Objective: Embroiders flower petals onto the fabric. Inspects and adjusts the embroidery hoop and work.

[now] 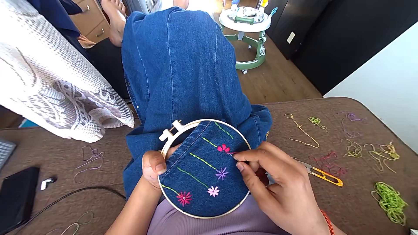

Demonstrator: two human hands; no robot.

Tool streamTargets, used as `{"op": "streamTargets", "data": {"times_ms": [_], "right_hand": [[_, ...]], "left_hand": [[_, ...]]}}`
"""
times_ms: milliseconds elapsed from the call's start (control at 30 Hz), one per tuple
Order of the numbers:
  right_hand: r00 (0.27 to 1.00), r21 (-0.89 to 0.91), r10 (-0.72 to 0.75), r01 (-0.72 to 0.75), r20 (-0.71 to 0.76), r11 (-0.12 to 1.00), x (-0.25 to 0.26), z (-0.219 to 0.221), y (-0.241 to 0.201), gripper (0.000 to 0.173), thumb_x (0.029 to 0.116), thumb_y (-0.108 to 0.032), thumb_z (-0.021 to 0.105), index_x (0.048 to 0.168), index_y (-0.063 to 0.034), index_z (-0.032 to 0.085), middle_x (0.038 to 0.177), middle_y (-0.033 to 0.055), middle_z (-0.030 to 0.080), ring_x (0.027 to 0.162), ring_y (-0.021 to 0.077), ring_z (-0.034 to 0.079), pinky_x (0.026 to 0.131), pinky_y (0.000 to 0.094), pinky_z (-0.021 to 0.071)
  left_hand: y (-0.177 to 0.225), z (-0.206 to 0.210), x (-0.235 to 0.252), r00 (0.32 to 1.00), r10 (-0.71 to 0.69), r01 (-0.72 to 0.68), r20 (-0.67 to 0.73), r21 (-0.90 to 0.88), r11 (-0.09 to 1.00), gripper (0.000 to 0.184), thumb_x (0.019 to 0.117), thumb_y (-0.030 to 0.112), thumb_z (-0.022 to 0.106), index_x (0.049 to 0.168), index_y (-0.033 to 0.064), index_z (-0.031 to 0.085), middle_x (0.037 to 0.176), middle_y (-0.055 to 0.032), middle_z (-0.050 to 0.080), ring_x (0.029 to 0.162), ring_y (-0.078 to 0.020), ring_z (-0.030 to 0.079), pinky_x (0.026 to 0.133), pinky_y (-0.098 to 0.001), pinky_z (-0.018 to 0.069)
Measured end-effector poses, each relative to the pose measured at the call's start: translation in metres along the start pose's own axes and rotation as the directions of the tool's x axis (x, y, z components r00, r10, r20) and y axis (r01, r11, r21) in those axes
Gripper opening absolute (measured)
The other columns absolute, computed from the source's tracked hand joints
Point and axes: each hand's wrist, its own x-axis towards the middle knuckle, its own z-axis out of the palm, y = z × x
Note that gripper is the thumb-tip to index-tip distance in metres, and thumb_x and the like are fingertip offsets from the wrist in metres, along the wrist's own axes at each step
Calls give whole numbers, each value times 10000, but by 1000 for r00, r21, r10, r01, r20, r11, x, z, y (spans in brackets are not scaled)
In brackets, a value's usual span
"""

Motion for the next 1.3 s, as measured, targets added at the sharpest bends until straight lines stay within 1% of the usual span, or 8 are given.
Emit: {"op": "streamTargets", "data": {"times_ms": [200, 333, 633, 867, 933, 1000, 1133, 1300], "right_hand": [[1000, -8, 4, -4, -1, 1000, 3, 0, -3, 167, 990, -187, 596, 998, -97, 736, 811, -47, 560, 667, -59, 494, 573, 69, 422], [1000, -36, 4, -3, 14, 999, 4, -1, -4, 175, 985, -184, 584, 988, -98, 737, 797, -55, 546, 656, -62, 480, 564, 68, 409], [1000, -40, 12, -11, 13, 999, 5, -1, -4, 177, 985, -192, 594, 979, -103, 747, 811, -59, 555, 663, -66, 489, 573, 62, 420], [999, -69, 42, -41, 16, 997, 9, 1, -5, 168, 1002, -235, 597, 988, -128, 726, 817, -72, 548, 659, -65, 497, 572, 68, 435], [998, -87, 52, -50, 18, 995, 10, 2, -5, 162, 1003, -243, 591, 978, -138, 711, 816, -73, 537, 647, -65, 490, 562, 70, 433], [998, -100, 53, -51, 19, 994, 12, 3, -6, 158, 1005, -237, 585, 973, -135, 702, 822, -67, 530, 640, -59, 487, 552, 77, 434], [999, -112, 47, -44, 23, 993, 13, 3, -7, 155, 1007, -227, 574, 977, -139, 699, 829, -67, 529, 640, -57, 484, 547, 80, 428], [998, -106, 51, -46, 40, 993, 10, 1, -5, 155, 1002, -218, 576, 984, -139, 707, 823, -70, 526, 643, -60, 480, 549, 75, 422]], "left_hand": [[2, 11, 12, 999, 16, -15, 39, -18, 1000, 431, 979, 168, 562, 1397, 64, 579, 1271, -44, 689, 1146, -99, 664, 1018, -279, 512], [2, 0, 2, 999, 2, -2, 34, -14, 1000, 484, 955, 175, 601, 1424, 64, 561, 1317, -72, 667, 1188, -138, 648, 1039, -318, 504], [2, -1, 1, 1000, -5, 6, 26, -44, 999, 480, 950, 154, 600, 1419, 57, 565, 1303, -79, 674, 1176, -146, 655, 1034, -319, 506], [1, 1, 4, 999, 23, -22, 36, -17, 1000, 450, 973, 180, 561, 1406, 60, 575, 1305, -71, 672, 1187, -134, 648, 1036, -311, 503], [1, 7, 8, 999, 25, -25, 37, 3, 1000, 413, 991, 181, 543, 1385, 66, 594, 1278, -48, 687, 1165, -107, 656, 1028, -288, 507], [2, 9, 9, 1000, 14, -15, 24, 10, 1000, 399, 995, 196, 548, 1370, 75, 606, 1256, -35, 697, 1145, -93, 663, 1013, -278, 516], [1, 7, 8, 1000, 15, -15, 25, -4, 1000, 400, 978, 176, 552, 1358, 67, 609, 1251, -44, 695, 1135, -102, 666, 1001, -283, 520], [0, 9, 11, 999, 20, -22, 42, 29, 999, 413, 990, 196, 557, 1383, 75, 597, 1278, -34, 687, 1161, -92, 654, 1022, -278, 509]]}}
